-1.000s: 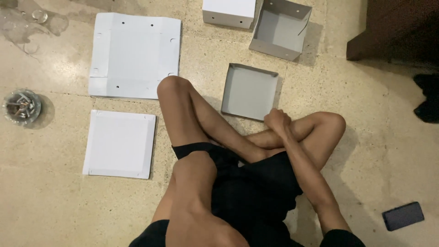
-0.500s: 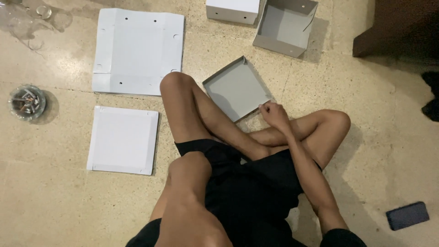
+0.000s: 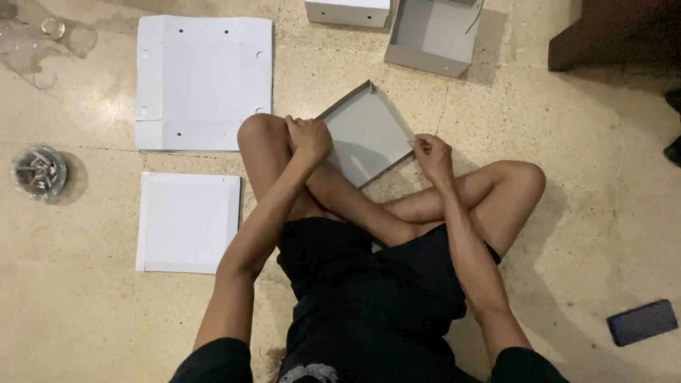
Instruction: Assembling a cardboard box by folding pre-cut sheets and fitting the pieces together.
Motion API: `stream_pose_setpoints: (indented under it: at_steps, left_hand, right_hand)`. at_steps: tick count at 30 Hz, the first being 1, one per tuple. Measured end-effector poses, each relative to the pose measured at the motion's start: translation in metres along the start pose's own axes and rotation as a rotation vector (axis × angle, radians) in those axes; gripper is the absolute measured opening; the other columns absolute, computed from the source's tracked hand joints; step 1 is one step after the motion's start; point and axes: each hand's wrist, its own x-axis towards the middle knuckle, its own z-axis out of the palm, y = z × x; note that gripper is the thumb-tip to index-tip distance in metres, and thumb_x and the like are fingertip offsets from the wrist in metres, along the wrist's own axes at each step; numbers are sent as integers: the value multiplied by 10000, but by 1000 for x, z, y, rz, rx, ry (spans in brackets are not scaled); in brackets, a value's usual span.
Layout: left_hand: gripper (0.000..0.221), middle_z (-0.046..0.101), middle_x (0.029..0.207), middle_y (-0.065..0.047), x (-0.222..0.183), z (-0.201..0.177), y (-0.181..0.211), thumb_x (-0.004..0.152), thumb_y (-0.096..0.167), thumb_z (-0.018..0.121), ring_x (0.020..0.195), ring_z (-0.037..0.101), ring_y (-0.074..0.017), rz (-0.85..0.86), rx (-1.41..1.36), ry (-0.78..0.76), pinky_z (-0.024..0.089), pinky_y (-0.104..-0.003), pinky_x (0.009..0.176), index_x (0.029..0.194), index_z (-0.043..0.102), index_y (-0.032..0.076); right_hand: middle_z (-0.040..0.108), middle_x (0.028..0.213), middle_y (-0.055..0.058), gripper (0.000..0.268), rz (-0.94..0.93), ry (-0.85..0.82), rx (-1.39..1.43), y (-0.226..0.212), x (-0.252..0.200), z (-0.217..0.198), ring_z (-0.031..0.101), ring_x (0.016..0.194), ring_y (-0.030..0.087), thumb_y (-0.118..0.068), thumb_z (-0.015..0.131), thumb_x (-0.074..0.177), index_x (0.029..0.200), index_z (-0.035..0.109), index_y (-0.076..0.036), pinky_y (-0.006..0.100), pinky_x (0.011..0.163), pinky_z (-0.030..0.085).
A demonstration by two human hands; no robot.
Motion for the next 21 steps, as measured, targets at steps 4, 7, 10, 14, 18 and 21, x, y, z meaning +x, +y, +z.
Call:
stream_pose_setpoints:
  at_steps: [4,7,10,14,18,21]
  left_hand:
    - [247,742,1130,-128,35,45,19,919,172,612,1163,607,-368,10,142,-161,66,-658,1088,1097,753,76]
    - [204,756,1067,-131,36,48,28,858,140,689,1083,666,-350,-9,-17,-152,128,-654,1099,1027,767,58]
    - [242,718,813,-206,38,51,21,887,210,629,813,712,-408,-13,-501,89,432,-494,756,909,713,-16]
    - [325,661,747,-277,15,27,16,879,233,614,762,686,-527,149,-773,39,510,-594,636,857,672,-87]
    - [366,707,808,-254,7,27,17,875,286,598,849,715,-483,130,-551,-95,522,-575,718,881,728,-57]
    - [365,715,854,-258,9,27,22,875,274,600,886,713,-473,106,-508,-114,528,-561,743,931,738,-59]
  right_hand:
    - [670,945,290,208,-21,31,-15,12,4,7,674,922,453,-104,650,978,1072,704,74,465,739,572]
    - [684,866,268,173,11,48,-34,26,3,8,694,832,412,-87,631,956,968,712,65,445,665,563]
    - [668,807,302,211,41,86,-70,36,0,10,685,773,446,-111,648,908,924,689,95,496,613,541]
    - [640,693,220,252,162,70,-139,56,3,15,662,662,394,-202,620,890,807,651,34,487,569,503]
    - [578,596,145,280,219,45,-152,60,6,19,599,573,296,-218,566,894,690,585,-27,420,523,456]
    - [570,577,162,313,212,15,-152,58,9,18,601,549,309,-241,567,903,673,571,-29,426,503,439]
